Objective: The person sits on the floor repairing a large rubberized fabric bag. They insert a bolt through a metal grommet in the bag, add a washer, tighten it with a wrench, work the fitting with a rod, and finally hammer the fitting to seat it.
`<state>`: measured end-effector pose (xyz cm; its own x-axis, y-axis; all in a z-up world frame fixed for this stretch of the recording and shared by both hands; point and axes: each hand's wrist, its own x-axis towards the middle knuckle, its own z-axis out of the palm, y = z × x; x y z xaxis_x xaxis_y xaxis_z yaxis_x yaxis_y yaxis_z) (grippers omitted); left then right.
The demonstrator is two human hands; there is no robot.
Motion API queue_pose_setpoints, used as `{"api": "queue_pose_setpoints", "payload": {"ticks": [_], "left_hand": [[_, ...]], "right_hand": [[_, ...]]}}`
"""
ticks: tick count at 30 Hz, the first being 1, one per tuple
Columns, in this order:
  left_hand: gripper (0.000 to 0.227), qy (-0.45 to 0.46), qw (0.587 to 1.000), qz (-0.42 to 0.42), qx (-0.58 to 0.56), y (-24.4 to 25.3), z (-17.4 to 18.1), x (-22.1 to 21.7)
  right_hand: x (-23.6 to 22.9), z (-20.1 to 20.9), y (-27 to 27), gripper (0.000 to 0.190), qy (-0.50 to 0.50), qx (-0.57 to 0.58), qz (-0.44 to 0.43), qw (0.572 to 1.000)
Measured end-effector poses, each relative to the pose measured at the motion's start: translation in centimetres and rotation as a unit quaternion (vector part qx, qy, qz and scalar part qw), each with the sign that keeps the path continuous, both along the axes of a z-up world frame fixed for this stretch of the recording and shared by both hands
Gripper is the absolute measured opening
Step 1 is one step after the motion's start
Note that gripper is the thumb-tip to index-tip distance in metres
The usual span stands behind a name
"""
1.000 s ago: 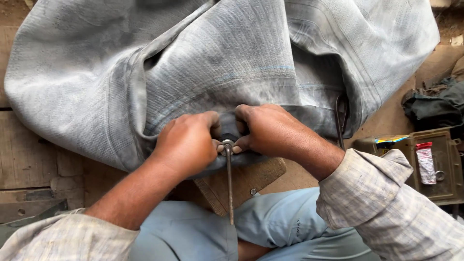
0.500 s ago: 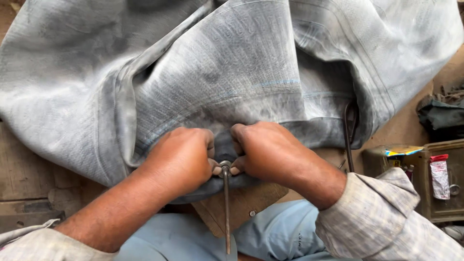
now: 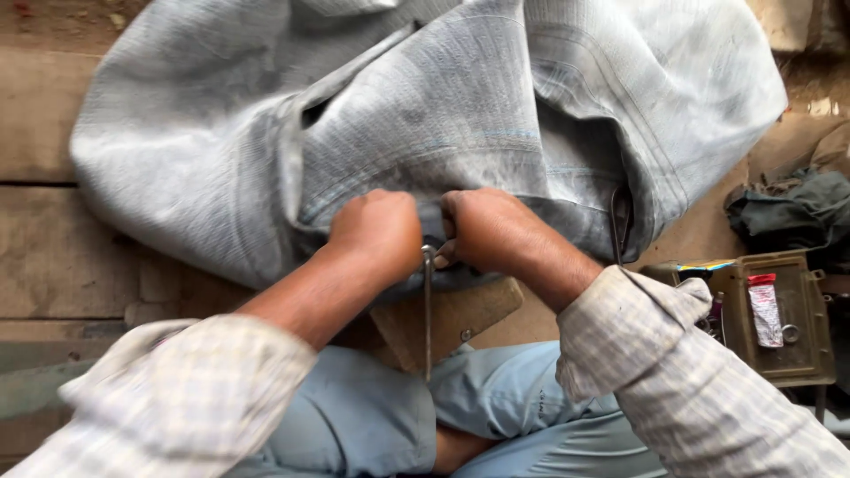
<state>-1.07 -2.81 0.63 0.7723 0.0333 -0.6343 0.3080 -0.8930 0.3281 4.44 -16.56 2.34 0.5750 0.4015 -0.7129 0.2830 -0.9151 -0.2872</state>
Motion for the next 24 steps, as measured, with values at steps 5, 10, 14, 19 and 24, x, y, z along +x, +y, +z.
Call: {"api": "queue_pose_setpoints", "payload": {"ticks": [5,10,14,19,24], "left_hand": [[0.023,0.022,1.0,0.014,0.007,-0.2,0.3,0.2],[0.026,0.029,0.999,0.013,-0.036,0.0,-0.4,-0.2],[0.023,0.024,0.998,-0.008,-0.05,0.3,-0.1,0.5],[0.021,-0.006,0.996,0.008,-0.084,0.5,-1.1,-0.1],[0.024,0.008,0.997,-0.018,-0.072,0.3,-1.3,0.1]], "right_hand": [[-0.4,0.1,0.6,0.038,-0.006,-0.027,-0.028,0.999],[-0.6,-0.4,-0.1,0.038,-0.015,-0.036,-0.038,0.999],[-0.2,-0.1,0.3,0.037,-0.007,-0.03,-0.067,0.997],[-0.1,-0.3,0.6,0.039,0.023,-0.056,-0.088,0.994],[0.1,-0.3,-0.2,0.039,0.022,-0.007,-0.081,0.996]]}}
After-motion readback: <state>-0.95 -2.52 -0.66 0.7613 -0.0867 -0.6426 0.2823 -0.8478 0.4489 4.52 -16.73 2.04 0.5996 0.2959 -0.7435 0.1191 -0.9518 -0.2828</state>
